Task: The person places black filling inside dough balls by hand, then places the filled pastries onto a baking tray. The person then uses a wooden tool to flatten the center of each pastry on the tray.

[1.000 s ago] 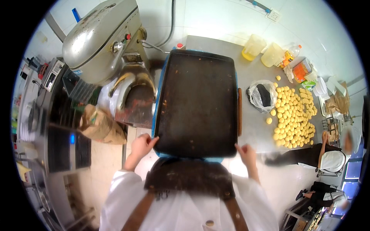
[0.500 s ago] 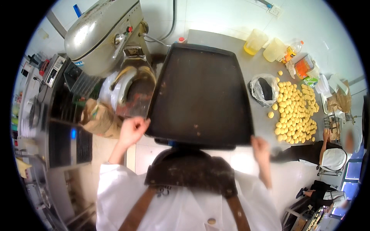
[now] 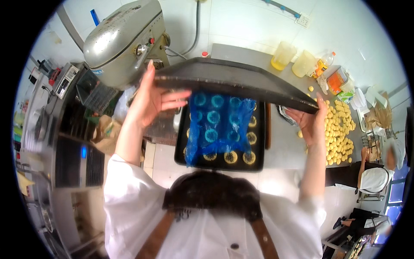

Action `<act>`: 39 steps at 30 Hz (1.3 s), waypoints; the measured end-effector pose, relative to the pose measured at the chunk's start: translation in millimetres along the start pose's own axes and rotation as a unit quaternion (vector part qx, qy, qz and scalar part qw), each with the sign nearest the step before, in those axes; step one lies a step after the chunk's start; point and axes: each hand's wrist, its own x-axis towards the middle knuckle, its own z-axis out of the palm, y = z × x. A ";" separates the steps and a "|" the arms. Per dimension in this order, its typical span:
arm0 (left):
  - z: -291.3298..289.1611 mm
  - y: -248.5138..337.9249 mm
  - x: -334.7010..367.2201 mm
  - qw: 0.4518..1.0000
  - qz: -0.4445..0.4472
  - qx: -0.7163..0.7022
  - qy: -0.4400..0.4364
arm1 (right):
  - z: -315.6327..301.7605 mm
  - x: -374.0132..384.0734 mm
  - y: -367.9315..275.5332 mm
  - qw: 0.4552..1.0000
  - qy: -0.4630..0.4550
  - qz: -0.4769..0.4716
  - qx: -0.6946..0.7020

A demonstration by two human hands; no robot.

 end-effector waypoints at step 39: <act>-239.8 151.9 -50.0 0.833 0.392 -0.097 0.377 | 353.5 46.9 32.7 0.888 -0.300 -0.333 -0.103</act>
